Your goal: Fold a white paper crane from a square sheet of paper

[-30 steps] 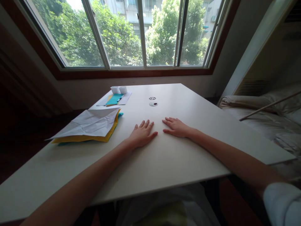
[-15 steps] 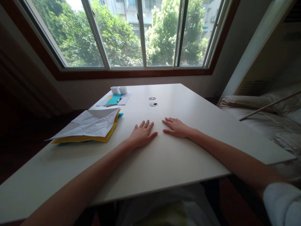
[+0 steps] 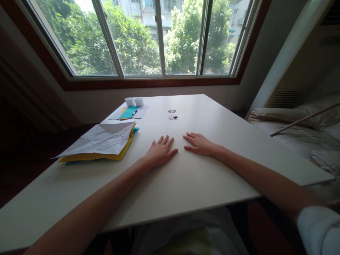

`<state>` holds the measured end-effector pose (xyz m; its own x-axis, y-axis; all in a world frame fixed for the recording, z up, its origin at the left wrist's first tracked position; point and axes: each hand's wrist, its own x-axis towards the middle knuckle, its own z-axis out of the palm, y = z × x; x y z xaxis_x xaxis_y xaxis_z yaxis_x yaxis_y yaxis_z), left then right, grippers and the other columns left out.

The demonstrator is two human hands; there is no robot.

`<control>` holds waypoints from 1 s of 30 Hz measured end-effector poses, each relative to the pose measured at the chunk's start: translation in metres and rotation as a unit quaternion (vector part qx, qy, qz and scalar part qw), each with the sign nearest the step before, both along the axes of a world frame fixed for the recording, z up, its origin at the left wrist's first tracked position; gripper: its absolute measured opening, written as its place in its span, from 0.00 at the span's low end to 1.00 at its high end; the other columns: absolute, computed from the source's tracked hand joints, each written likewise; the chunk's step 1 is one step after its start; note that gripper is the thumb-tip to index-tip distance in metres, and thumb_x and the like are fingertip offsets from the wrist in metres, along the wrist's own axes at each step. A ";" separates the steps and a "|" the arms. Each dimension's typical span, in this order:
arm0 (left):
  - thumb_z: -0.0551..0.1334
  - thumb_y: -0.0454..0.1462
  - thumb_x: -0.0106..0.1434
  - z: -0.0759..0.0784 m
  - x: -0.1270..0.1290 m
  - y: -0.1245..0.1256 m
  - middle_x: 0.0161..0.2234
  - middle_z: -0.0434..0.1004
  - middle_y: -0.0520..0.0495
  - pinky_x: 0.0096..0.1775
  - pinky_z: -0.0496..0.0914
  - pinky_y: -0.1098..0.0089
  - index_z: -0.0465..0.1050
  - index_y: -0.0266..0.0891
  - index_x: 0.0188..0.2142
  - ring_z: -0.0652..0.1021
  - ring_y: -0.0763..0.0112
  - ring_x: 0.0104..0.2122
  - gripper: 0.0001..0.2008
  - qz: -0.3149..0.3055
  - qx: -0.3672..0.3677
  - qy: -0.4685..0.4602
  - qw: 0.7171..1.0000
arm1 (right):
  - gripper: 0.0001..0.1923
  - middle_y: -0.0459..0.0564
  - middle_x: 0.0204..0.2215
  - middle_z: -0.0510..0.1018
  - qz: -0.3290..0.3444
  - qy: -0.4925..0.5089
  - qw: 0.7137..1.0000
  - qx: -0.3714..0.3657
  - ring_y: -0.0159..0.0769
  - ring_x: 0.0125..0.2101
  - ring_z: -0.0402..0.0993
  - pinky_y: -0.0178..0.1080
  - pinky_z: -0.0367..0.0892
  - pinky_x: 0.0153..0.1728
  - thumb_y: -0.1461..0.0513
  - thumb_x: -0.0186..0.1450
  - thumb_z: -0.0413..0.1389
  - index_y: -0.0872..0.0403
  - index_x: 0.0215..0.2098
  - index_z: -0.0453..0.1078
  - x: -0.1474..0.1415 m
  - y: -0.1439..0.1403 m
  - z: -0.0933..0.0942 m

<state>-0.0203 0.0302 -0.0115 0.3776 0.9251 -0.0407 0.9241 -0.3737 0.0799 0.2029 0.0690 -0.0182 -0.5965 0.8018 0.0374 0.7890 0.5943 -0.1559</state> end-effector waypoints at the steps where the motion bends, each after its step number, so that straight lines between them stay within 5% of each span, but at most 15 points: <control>1: 0.36 0.58 0.62 0.000 0.000 0.000 0.65 0.39 0.41 0.57 0.48 0.49 0.43 0.41 0.64 0.46 0.54 0.63 0.37 0.000 0.000 0.001 1.000 | 0.39 0.57 0.63 0.50 -0.001 0.001 1.000 0.001 0.48 0.62 0.46 0.49 0.44 0.59 0.41 0.62 0.37 0.54 0.63 0.49 0.000 0.000 0.000; 30: 0.38 0.57 0.63 0.002 -0.003 0.003 0.64 0.42 0.40 0.56 0.50 0.47 0.45 0.40 0.63 0.48 0.52 0.62 0.36 -0.015 -0.002 0.002 1.000 | 0.39 0.58 0.63 0.51 0.007 -0.001 1.000 0.008 0.48 0.62 0.46 0.49 0.45 0.58 0.41 0.62 0.37 0.55 0.63 0.49 0.001 0.002 -0.002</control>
<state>-0.0233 0.0333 -0.0094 0.4059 0.9128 -0.0456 0.9124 -0.4018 0.0775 0.2035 0.0706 -0.0204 -0.6078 0.7926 0.0490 0.7809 0.6078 -0.1441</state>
